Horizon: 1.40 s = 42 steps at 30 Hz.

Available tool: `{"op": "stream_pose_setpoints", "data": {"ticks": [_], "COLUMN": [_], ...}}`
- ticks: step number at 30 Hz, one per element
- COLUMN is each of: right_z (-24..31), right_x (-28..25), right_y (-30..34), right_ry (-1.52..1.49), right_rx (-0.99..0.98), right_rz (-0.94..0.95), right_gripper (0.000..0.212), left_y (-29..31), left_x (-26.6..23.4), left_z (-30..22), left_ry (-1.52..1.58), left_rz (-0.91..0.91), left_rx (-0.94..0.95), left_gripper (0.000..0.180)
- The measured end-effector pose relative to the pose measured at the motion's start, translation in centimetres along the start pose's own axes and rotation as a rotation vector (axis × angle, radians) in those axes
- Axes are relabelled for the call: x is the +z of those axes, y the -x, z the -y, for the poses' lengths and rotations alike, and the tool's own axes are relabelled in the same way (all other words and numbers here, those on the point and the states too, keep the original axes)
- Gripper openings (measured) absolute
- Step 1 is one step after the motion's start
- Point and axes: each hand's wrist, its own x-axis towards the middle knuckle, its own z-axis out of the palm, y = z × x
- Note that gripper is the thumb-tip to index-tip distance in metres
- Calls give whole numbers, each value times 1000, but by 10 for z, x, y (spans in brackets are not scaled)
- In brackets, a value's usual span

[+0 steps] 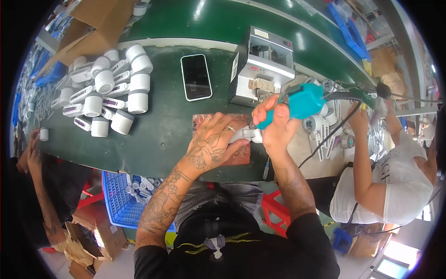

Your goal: The person assembles white hair dryers by securing internal and external components into the hair dryer housing with screws, using an electric screwdriver.

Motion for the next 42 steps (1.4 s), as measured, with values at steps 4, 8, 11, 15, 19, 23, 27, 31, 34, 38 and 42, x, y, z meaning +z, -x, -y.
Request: {"op": "stream_pose_setpoints", "data": {"ticks": [4, 8, 11, 15, 19, 23, 27, 31, 34, 38, 42], "right_z": [5, 12, -5, -7, 7, 24, 29, 27, 23, 16, 13], "right_x": [-1, -1, -2, -10, -1, -4, -5, -4, -5, -6, -6], "right_y": [-6, -43, -59, -56, -49, -14, 13, 20, 22, 27, 30], "right_ry": [85, -4, 64, 144, 201, 56, 3, -13, -29, 71, 30], "right_rx": [-25, -209, -286, -269, -123, -49, -61, -28, -21, -23, -60], "right_rz": [-17, -96, -82, -73, -97, -72, 22, 25, 20, -8, 4], "right_gripper": [50, 37, 25, 35, 37, 46, 49, 48, 47, 55, 50], "left_y": [0, 2, 3, 0, 2, 2, 0, 1, 2, 0, -2], "left_x": [-4, -6, -6, -4, -4, -1, -7, -7, -5, -4, -2], "left_z": [0, -2, 2, -2, 1, 2, -2, -1, -1, -3, -5], "left_ry": [75, 68, 22, 95, 86, 75, 109, 112, 102, 116, 59], "left_rz": [100, 75, 2, 9, 7, -32, -4, 5, 15, 15, 40], "left_rx": [-70, -63, 14, -6, -8, 27, -19, -22, -25, -32, -11], "left_gripper": [36, 33, 28, 29, 30, 31, 30, 30, 31, 31, 35]}}
